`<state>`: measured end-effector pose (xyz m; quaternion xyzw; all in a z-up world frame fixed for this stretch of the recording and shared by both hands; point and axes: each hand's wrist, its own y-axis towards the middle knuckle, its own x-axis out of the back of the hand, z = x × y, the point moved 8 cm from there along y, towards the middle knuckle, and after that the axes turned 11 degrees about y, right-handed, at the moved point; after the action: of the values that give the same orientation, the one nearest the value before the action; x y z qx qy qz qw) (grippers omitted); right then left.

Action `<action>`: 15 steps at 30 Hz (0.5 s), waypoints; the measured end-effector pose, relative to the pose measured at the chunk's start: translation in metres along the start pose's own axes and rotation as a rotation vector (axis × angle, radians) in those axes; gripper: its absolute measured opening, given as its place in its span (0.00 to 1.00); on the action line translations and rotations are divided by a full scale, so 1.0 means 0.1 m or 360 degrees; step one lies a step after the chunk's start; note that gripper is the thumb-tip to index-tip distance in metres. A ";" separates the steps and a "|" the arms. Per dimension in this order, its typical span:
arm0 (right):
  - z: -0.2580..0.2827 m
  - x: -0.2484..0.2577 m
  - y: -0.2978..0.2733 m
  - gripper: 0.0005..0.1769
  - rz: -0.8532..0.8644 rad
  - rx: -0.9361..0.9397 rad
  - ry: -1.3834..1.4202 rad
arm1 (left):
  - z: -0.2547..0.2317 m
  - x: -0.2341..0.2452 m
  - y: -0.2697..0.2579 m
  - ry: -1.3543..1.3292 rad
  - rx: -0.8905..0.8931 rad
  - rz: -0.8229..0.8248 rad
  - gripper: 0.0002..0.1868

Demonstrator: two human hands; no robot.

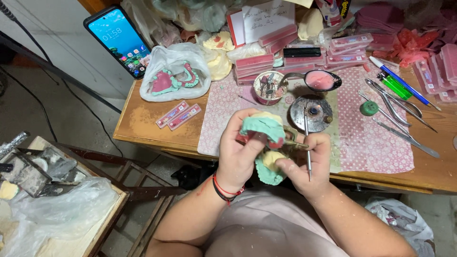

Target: The person handles pink wax strips and a dental mold, then uses a metal tool to apply and smooth pink wax onto the mold. They repeatedly adjust the mold and use the tool to shape the wax.

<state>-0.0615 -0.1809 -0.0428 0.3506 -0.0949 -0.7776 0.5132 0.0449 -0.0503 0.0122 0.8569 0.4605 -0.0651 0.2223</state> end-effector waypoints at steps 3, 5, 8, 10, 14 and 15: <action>0.09 -0.12 0.06 0.22 -0.0111 0.0001 -0.0098 | 0.22 0.06 0.00 -0.0174 0.0024 -0.0081 0.26; 0.22 -0.19 0.10 0.21 -0.0111 0.0009 -0.0192 | 0.23 0.08 0.03 -0.0189 0.0007 -0.0092 0.25; 0.31 -0.22 0.13 0.20 -0.0114 0.0000 -0.0305 | 0.22 0.10 0.07 -0.0230 -0.0006 -0.0075 0.24; 0.33 -0.20 0.13 0.20 -0.0120 -0.0015 -0.0326 | 0.25 0.11 0.10 -0.0256 -0.0001 -0.0043 0.23; 0.36 -0.12 0.15 0.19 -0.0063 -0.0045 -0.0517 | 0.39 0.15 0.08 -0.0426 0.0091 -0.0096 0.17; 0.38 -0.08 0.16 0.21 -0.0022 -0.0061 -0.0625 | 0.42 0.17 0.07 -0.0463 0.0114 -0.0160 0.14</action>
<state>-0.0726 -0.1894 -0.0035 0.1830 -0.1760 -0.8363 0.4860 0.0642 -0.0591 -0.0286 0.8217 0.4631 -0.2159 0.2524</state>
